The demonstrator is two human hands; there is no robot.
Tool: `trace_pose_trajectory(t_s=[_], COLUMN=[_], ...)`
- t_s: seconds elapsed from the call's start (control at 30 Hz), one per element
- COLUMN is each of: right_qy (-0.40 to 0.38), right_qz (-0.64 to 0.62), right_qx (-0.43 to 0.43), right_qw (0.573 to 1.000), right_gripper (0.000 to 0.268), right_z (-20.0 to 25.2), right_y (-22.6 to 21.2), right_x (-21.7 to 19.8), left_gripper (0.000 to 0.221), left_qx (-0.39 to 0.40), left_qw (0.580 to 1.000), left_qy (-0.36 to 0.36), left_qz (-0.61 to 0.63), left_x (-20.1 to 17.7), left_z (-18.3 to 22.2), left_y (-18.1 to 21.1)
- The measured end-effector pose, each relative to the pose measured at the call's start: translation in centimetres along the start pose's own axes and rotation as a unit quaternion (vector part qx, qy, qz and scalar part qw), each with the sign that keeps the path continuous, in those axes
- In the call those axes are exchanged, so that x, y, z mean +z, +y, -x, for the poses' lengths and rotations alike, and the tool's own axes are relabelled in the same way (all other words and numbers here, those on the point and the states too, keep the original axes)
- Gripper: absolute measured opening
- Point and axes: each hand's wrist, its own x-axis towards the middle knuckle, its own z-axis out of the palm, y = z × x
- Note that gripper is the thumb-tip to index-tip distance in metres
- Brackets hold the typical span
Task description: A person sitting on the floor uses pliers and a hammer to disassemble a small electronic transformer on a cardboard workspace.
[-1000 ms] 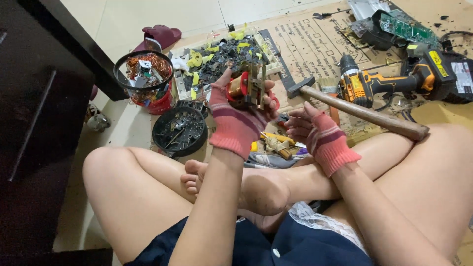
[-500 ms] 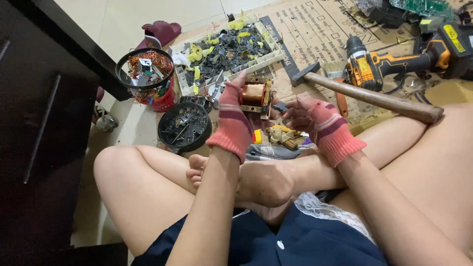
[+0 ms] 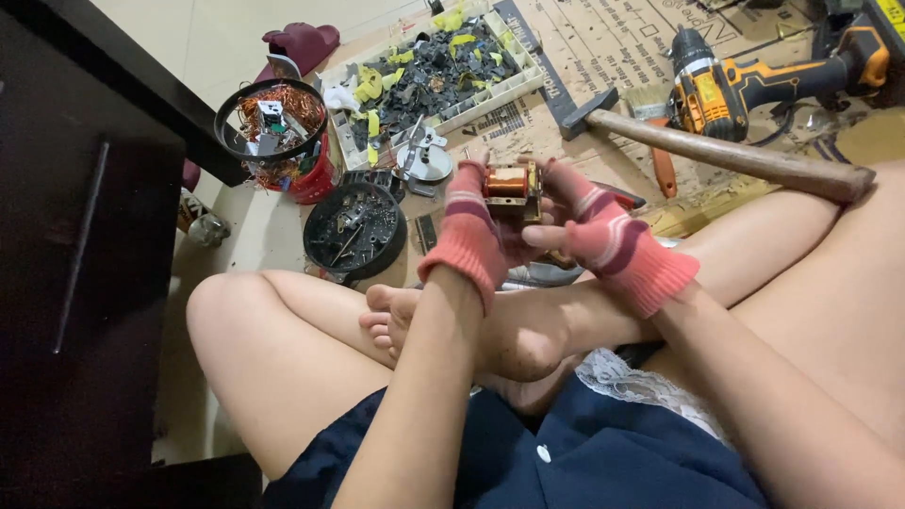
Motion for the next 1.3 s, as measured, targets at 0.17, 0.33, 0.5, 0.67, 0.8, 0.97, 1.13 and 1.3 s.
trace_pose_trajectory(t_s=[0.17,0.33,0.5,0.67,0.8,0.97,1.13,1.3], right_qy=[0.153,0.202,0.218,0.198,0.129,0.143,0.148,0.166], right_qz=[0.118,-0.100,-0.197,-0.282,-0.282,-0.302,-0.281,-0.228], right_qx=[0.106,0.096,0.129,0.147,0.177,0.198,0.224,0.318], right_qw=[0.975,0.970,0.947,0.927,0.934,0.922,0.921,0.905], right_gripper=[0.063,0.062,0.048,0.059,0.073,0.070,0.057,0.065], right_z=[-0.1,-0.3,-0.4,-0.3,-0.4,0.1,0.7,-0.1], right_y=[-1.4,-0.5,-1.1,-1.0,-1.4,-3.2,-3.7,-2.2], right_x=[0.7,-0.1,0.2,-1.0,-2.2,0.2,2.6,0.3], left_gripper=[0.065,0.078,0.104,0.080,0.088,0.074,0.095,0.074], left_qx=[-0.015,0.016,0.053,0.109,0.129,0.144,0.114,0.061], left_qw=[0.993,0.997,0.961,0.926,0.944,0.954,0.906,0.968], left_qy=[0.000,-0.076,-0.181,-0.036,-0.035,-0.173,-0.405,-0.183], left_qz=[0.120,-0.020,-0.201,-0.359,-0.301,-0.199,0.041,0.159], left_x=[-0.4,-1.4,-2.1,-1.6,-3.4,-6.1,-5.0,-1.7], left_z=[3.4,3.1,0.0,0.9,0.2,-2.5,-0.6,1.2], left_y=[-0.8,-2.0,-3.2,-2.1,-1.3,-0.2,-1.3,-1.3])
